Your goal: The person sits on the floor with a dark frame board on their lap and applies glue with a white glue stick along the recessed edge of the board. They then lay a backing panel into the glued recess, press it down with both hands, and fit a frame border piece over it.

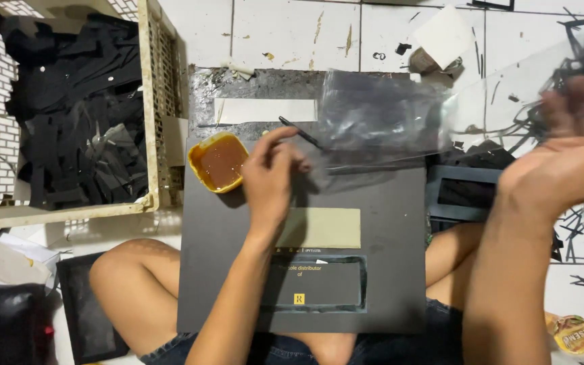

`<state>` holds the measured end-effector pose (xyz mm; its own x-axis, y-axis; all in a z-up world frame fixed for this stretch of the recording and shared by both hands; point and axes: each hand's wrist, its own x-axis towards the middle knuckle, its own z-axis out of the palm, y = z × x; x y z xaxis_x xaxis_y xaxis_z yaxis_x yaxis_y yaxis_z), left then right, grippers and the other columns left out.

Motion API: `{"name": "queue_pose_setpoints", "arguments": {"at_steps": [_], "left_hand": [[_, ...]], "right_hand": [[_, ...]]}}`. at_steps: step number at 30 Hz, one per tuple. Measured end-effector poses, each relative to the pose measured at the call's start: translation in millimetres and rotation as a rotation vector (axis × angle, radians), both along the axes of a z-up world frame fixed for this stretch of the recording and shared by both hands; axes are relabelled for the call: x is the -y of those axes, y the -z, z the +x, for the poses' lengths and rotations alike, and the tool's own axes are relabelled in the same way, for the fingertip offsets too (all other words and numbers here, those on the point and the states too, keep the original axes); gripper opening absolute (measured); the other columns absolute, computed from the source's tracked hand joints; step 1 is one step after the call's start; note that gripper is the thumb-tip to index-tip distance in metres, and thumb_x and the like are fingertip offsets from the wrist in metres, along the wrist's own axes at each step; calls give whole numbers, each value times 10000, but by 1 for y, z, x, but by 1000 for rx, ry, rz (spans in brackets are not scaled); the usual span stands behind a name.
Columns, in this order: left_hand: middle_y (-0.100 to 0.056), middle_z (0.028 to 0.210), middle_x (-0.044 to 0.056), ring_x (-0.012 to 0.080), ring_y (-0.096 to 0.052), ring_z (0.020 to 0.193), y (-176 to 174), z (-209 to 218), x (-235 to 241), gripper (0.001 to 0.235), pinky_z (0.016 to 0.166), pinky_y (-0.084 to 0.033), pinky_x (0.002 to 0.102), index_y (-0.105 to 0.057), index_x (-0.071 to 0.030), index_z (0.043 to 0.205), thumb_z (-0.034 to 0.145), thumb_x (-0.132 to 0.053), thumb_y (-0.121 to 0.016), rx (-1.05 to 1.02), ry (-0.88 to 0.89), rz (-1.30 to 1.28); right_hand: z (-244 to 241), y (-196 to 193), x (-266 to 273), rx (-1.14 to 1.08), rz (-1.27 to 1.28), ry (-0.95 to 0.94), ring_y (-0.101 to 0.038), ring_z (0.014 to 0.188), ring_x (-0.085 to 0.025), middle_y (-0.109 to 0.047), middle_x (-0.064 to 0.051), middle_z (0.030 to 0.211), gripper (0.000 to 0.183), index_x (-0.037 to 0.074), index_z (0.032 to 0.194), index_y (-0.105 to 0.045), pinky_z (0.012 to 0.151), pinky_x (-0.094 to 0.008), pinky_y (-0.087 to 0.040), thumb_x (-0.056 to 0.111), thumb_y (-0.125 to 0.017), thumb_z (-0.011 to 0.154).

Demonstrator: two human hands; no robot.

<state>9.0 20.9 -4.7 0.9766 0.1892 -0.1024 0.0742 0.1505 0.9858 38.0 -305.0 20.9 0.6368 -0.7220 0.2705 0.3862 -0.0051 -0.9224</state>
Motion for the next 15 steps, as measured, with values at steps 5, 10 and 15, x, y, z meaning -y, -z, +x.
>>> {"name": "queue_pose_setpoints", "arguments": {"at_steps": [5,10,15], "left_hand": [[-638,859,99,192,-635,802,-24,-37,-11,312,801,-579,327,-598,10,1244,965,3,-461,109,-126,-201],[-588,868,97,211,-592,796,-24,-48,-21,318,789,-540,345,-567,28,1256,963,6,-444,233,-183,-378],[-557,855,87,204,-560,771,-23,-56,-24,327,763,-516,340,-574,6,1250,952,13,-440,248,-193,-414]], "right_hand": [[1,-18,-34,227,-544,40,-654,1061,-352,-593,-236,1178,345,-87,1162,-513,939,-440,-605,231,-386,1115],[-4,11,-96,100,-881,-260,-666,1061,-400,-678,-256,1041,115,-87,894,-578,1051,-524,-551,-136,-498,960],[-28,13,-102,-126,-361,-676,-618,1224,-281,-645,-211,1305,582,-88,1338,-568,1146,-383,-469,277,-212,1058]]}}
